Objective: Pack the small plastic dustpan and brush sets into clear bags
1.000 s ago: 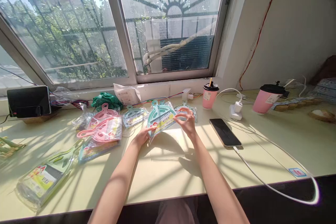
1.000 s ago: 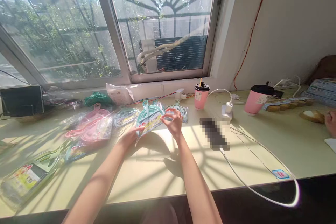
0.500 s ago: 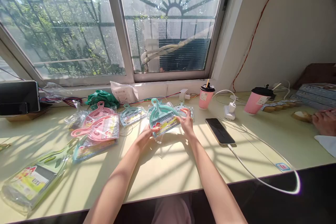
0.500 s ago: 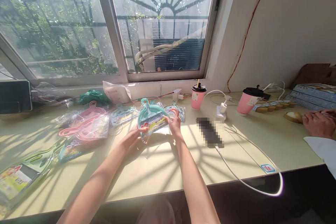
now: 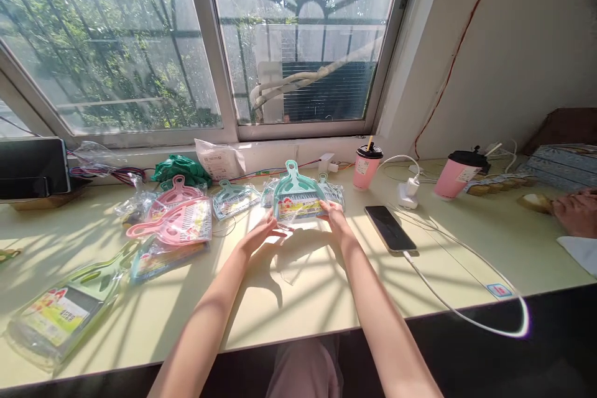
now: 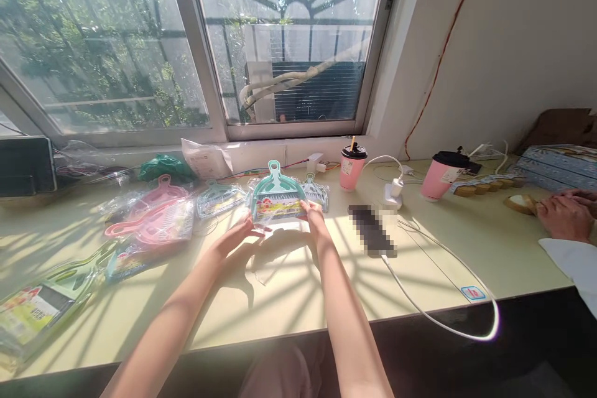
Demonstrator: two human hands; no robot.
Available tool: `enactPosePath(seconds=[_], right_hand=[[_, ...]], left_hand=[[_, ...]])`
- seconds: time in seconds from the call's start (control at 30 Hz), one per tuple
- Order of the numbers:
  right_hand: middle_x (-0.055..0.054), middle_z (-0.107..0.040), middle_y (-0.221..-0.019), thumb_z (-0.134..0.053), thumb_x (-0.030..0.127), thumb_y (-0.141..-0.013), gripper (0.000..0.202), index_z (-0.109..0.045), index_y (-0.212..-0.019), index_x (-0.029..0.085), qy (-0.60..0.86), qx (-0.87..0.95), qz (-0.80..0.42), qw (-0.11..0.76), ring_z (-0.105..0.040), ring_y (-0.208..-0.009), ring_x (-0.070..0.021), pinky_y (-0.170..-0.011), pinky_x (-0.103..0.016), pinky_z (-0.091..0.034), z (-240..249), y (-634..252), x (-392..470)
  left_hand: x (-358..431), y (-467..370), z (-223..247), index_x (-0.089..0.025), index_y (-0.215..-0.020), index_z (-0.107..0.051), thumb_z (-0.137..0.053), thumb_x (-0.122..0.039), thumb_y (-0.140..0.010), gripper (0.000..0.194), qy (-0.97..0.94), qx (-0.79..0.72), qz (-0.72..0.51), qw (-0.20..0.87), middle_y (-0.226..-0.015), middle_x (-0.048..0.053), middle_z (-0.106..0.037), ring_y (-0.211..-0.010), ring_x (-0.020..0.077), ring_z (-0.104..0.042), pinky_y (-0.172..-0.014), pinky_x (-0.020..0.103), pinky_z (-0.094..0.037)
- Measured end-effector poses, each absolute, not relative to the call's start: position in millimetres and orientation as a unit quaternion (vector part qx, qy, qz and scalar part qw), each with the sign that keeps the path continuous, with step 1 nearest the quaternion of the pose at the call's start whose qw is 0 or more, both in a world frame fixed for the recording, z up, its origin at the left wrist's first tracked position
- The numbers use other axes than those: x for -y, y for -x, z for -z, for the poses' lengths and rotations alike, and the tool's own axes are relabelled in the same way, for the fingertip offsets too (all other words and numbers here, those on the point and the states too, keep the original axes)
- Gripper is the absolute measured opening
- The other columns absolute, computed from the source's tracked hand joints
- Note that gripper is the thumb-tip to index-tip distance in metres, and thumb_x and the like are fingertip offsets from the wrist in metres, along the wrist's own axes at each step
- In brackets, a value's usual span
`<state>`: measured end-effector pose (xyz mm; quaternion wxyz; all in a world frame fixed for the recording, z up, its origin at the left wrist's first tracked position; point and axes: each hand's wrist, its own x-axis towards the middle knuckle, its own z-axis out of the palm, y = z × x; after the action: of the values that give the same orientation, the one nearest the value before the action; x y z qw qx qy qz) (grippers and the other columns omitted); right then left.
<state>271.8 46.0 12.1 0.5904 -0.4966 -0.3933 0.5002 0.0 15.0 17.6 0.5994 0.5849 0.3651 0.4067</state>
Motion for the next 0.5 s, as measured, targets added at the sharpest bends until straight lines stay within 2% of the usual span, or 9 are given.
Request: enactPosePath(seconds=[0.1,0.17,0.2,0.3,0.37,0.4,0.43,0.5], right_hand=[[-0.009,-0.088,-0.103,-0.094,0.052,-0.089,0.028,-0.076,-0.094,0.031,0.494,0.347,-0.488,0.63,-0.088,-0.117,-0.037,-0.104,-0.053,-0.078,-12,-270,-47],[-0.01,-0.087,-0.101,-0.097,0.055,-0.087,0.033,-0.075,-0.093,0.031,0.487,0.344,-0.489,0.636,-0.087,-0.118,-0.0378,-0.105,-0.053,-0.078,-13,-268,-47],[-0.011,-0.087,-0.101,-0.098,0.056,-0.085,0.036,-0.075,-0.092,0.03,0.483,0.352,-0.492,0.633,-0.087,-0.118,-0.0384,-0.105,-0.054,-0.078,-14,-266,-47],[-0.011,-0.086,-0.099,-0.1,0.061,-0.082,0.041,-0.075,-0.09,0.029,0.479,0.387,-0.5,0.609,-0.085,-0.119,-0.0393,-0.103,-0.055,-0.078,-15,-262,-47],[-0.009,-0.086,-0.1,-0.101,0.063,-0.08,0.043,-0.078,-0.091,0.029,0.478,0.407,-0.498,0.598,-0.083,-0.12,-0.0388,-0.099,-0.054,-0.079,-15,-259,-47],[-0.009,-0.087,-0.102,-0.101,0.063,-0.08,0.042,-0.079,-0.093,0.029,0.479,0.415,-0.495,0.595,-0.083,-0.121,-0.0384,-0.097,-0.052,-0.079,-15,-258,-47],[-0.009,-0.087,-0.105,-0.1,0.063,-0.081,0.042,-0.081,-0.096,0.029,0.48,0.422,-0.492,0.592,-0.082,-0.124,-0.0382,-0.095,-0.05,-0.079,-15,-257,-46],[-0.009,-0.089,-0.114,-0.096,0.061,-0.086,0.039,-0.085,-0.106,0.03,0.478,0.437,-0.491,0.583,-0.081,-0.13,-0.0379,-0.094,-0.049,-0.079,-17,-257,-44]], left_hand=[[-18,-6,-13,-0.038,-0.194,-0.048,-0.118,-0.052,-0.063,0.149,-0.635,-0.351,-0.387,0.569,-0.185,0.025,-0.065,-0.142,0.0492,-0.083,-0.11,0.06,-0.073],[-21,-15,-6,-0.039,-0.198,-0.039,-0.12,-0.05,-0.061,0.16,-0.631,-0.379,-0.436,0.517,-0.19,0.027,-0.059,-0.141,0.048,-0.083,-0.11,0.062,-0.074],[-22,-19,-3,-0.037,-0.198,-0.039,-0.119,-0.054,-0.064,0.157,-0.62,-0.397,-0.465,0.492,-0.187,0.028,-0.061,-0.137,0.0459,-0.085,-0.109,0.061,-0.075],[-28,-23,1,-0.024,-0.181,-0.059,-0.106,-0.071,-0.08,0.121,-0.573,-0.452,-0.514,0.451,-0.161,0.026,-0.08,-0.11,0.0373,-0.091,-0.091,0.051,-0.077],[-32,-18,-3,-0.019,-0.152,-0.076,-0.101,-0.075,-0.086,0.09,-0.54,-0.487,-0.52,0.447,-0.143,0.024,-0.088,-0.092,0.0336,-0.091,-0.076,0.044,-0.074],[-33,-14,-6,-0.019,-0.137,-0.08,-0.101,-0.073,-0.087,0.076,-0.524,-0.5,-0.524,0.448,-0.137,0.023,-0.09,-0.09,0.0337,-0.091,-0.073,0.042,-0.074],[-34,-11,-9,-0.02,-0.125,-0.082,-0.101,-0.068,-0.088,0.064,-0.508,-0.506,-0.532,0.451,-0.134,0.023,-0.091,-0.095,0.0354,-0.092,-0.073,0.042,-0.074],[-33,-8,-14,-0.023,-0.113,-0.083,-0.102,-0.059,-0.089,0.047,-0.48,-0.501,-0.551,0.464,-0.131,0.021,-0.093,-0.119,0.0417,-0.091,-0.082,0.044,-0.078]])
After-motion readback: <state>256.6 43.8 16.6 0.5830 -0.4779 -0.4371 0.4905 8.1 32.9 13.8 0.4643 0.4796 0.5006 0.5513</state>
